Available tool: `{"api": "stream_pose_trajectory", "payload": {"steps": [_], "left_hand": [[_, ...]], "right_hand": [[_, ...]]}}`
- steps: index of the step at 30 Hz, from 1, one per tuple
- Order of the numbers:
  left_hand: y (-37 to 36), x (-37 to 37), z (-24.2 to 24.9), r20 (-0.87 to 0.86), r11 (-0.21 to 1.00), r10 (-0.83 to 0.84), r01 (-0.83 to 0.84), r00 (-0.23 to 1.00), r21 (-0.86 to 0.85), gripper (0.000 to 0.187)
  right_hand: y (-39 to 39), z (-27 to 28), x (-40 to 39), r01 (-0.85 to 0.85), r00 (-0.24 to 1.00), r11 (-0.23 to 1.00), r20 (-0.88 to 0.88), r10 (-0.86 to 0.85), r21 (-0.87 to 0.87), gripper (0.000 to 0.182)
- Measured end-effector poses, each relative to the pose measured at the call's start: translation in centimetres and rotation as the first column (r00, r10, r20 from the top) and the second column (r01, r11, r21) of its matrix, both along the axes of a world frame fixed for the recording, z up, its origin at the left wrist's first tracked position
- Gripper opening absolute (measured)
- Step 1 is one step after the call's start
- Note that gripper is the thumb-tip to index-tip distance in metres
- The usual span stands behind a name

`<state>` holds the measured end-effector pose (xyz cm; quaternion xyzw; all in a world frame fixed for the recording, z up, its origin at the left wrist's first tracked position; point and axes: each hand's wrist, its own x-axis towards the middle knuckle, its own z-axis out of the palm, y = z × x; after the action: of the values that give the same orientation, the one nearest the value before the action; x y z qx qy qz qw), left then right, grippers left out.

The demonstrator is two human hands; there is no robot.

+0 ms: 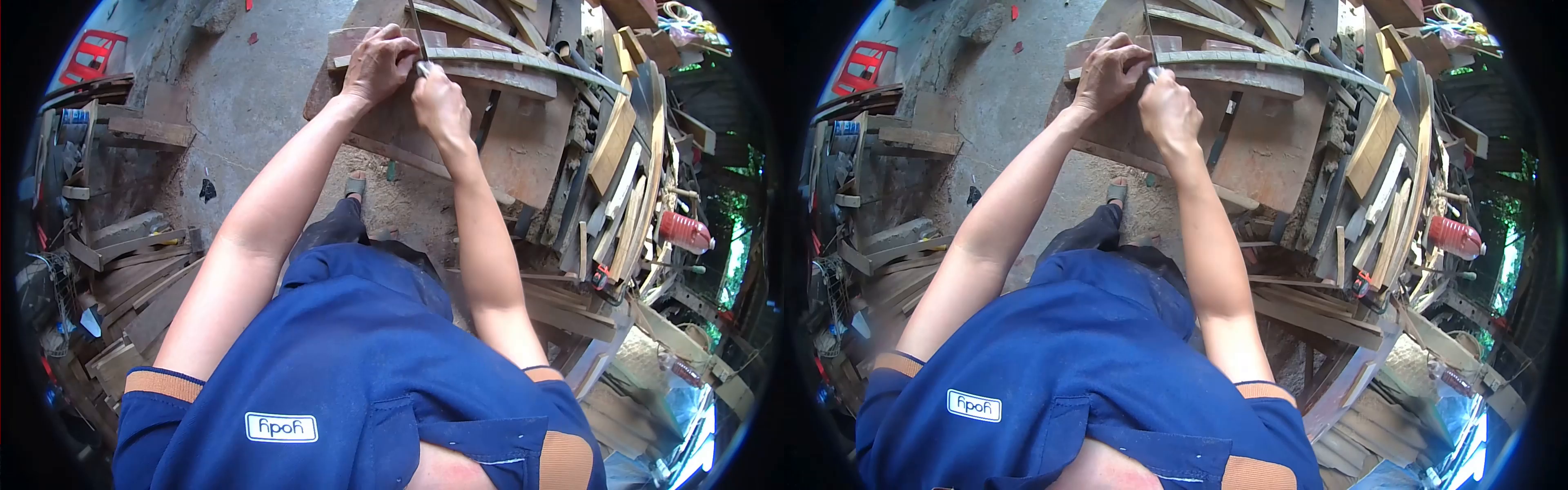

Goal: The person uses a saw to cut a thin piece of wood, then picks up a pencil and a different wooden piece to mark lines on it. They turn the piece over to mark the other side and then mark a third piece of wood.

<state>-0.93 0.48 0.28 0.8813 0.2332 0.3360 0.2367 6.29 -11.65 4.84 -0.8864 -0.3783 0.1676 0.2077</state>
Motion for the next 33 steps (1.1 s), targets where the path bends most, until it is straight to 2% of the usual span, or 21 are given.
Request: {"api": "stream_pose_trajectory", "payload": {"steps": [3,7,13,17,22,27,29,33], "left_hand": [[0.0,0.2,0.1,0.008,1.0,-0.008,0.007,1.0,0.013,0.015],[-0.2,0.1,-0.1,0.025,0.998,0.027,-0.028,0.999,0.056,0.016],[-0.1,0.1,0.2,0.014,1.0,0.008,-0.008,1.0,0.021,0.016],[0.2,0.2,0.1,-0.001,0.999,0.021,-0.021,1.0,0.033,0.016],[-0.1,0.2,0.1,0.009,0.999,0.019,-0.019,1.0,0.035,0.016],[-0.1,0.0,0.4,-0.004,0.999,0.027,-0.027,1.0,0.034,0.015],[-0.1,0.0,0.2,0.005,0.998,0.049,-0.049,0.999,0.03,0.016],[-0.1,0.1,0.1,-0.02,0.999,0.035,-0.036,0.999,-0.01,0.013]], "right_hand": [[-1.2,-0.4,-0.7,0.001,1.0,1.0,0.028,-0.001,0.021,0.027],[-4.4,0.3,-2.2,-0.013,1.0,0.999,0.011,0.013,-0.042,0.025],[-0.5,-0.6,-0.5,-0.003,0.999,0.999,0.05,0.0,0.052,0.024],[-5.3,0.0,-2.4,-0.006,1.0,1.0,-0.013,0.006,-0.024,0.025],[-0.6,-0.4,-0.4,0.003,1.0,1.0,0.017,-0.003,-0.001,0.024],[-4.1,0.0,-2.0,-0.02,1.0,0.999,-0.016,0.02,0.029,0.026],[-5.3,0.5,-2.5,-0.023,1.0,0.999,-0.008,0.023,-0.03,0.026],[-0.7,-0.7,-0.2,-0.016,1.0,1.0,0.017,0.015,0.014,0.025]]}}
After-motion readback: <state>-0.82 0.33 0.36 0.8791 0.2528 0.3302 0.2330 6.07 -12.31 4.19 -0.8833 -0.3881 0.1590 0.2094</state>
